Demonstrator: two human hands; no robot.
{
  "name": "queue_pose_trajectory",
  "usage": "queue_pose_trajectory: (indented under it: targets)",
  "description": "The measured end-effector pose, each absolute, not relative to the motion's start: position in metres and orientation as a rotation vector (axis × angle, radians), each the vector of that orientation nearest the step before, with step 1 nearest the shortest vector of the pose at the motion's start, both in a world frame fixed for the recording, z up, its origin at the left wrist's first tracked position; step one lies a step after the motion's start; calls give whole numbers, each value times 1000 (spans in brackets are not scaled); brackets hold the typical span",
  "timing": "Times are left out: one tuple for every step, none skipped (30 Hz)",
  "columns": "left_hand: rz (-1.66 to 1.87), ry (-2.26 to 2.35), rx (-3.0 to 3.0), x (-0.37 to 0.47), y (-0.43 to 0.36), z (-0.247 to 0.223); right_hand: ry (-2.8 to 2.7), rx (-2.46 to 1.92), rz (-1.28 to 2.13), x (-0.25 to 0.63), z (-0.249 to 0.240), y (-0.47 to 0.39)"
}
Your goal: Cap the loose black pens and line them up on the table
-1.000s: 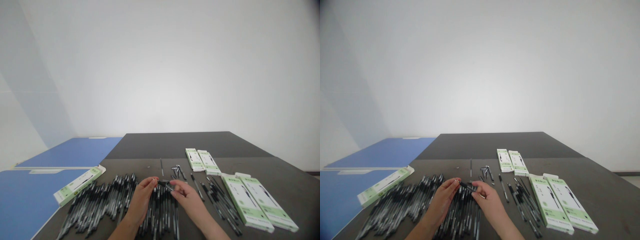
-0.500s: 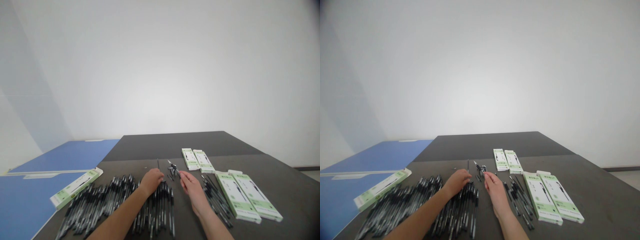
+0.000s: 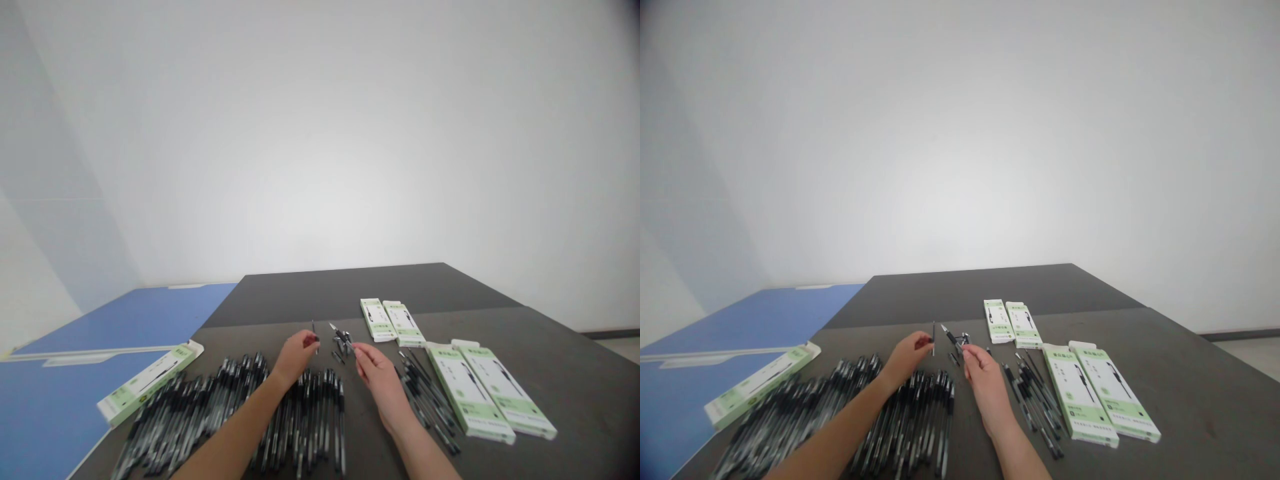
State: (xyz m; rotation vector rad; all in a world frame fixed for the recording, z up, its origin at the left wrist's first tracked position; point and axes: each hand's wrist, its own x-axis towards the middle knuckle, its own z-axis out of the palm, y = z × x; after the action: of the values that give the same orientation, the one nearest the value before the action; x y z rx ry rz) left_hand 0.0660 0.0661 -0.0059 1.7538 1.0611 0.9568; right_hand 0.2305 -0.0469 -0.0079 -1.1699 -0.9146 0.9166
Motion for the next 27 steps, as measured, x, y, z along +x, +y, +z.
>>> queue_pose_trajectory:
  targets:
    - [1001,1053,1677,64,61,-4,-942,-1181,897,230,-7,-48]
    - [1035,1038,1610,61,55,-3,-974,-1197,876,229,-5,-49]
    - [1062,1013,1538,58,49,-2,-1007,-1220,860,228,-3,-50]
    - [1088,979,1451,56,43,-2,-1037,-1247,845,227,-1,-51]
    - [1120,925,1313,53,36,-2,-1065,-1275,835,226,1,-52]
    - [1147,859,1150,52,31,-1,-1092,-1303,825,225,3,-53]
    - [1169,793,987,50,26,-1,-1116,-1327,811,224,4,-54]
    - [1186,733,842,49,22,-1,-1139,-1344,796,223,5,-55]
    - [1199,690,741,49,20,-1,-1165,-1356,781,222,5,-55]
    - [1209,671,697,48,18,-1,-1189,-1362,769,222,4,-55]
    - [1217,664,680,49,17,0,-1211,-1363,763,221,3,-55]
    - [1222,660,678,49,17,0,-1229,-1362,761,221,2,-55]
    - [1223,658,681,50,16,1,-1243,-1359,764,221,1,-54]
    - [1219,659,686,50,16,1,-1255,-1355,769,221,-1,-54]
    - [1212,663,695,51,15,1,-1262,-1352,773,221,-2,-53]
    - [1201,673,711,52,14,2,-1267,-1349,775,221,-3,-53]
    - [1187,689,737,53,12,2,-1272,-1344,774,222,-4,-52]
    - [1168,710,773,54,11,2,-1276,-1340,771,222,-5,-52]
    - [1148,731,815,55,9,3,-1279,-1337,769,222,-5,-51]
    - [1129,751,855,55,7,3,-1280,-1335,772,222,-6,-51]
    - [1111,768,889,55,5,4,-1279,-1335,781,222,-7,-51]
    - [1099,781,914,55,4,4,-1277,-1335,800,222,-7,-51]
    - [1087,791,933,55,3,4,-1272,-1333,825,222,-8,-51]
    - [1077,800,950,55,3,4,-1264,-1324,856,221,-8,-51]
    - [1067,806,969,55,3,4,-1255,-1310,887,221,-9,-51]
    - [1060,807,994,54,3,4,-1243,-1293,914,221,-9,-51]
    - [1055,809,1025,54,4,3,-1231,-1275,938,220,-10,-52]
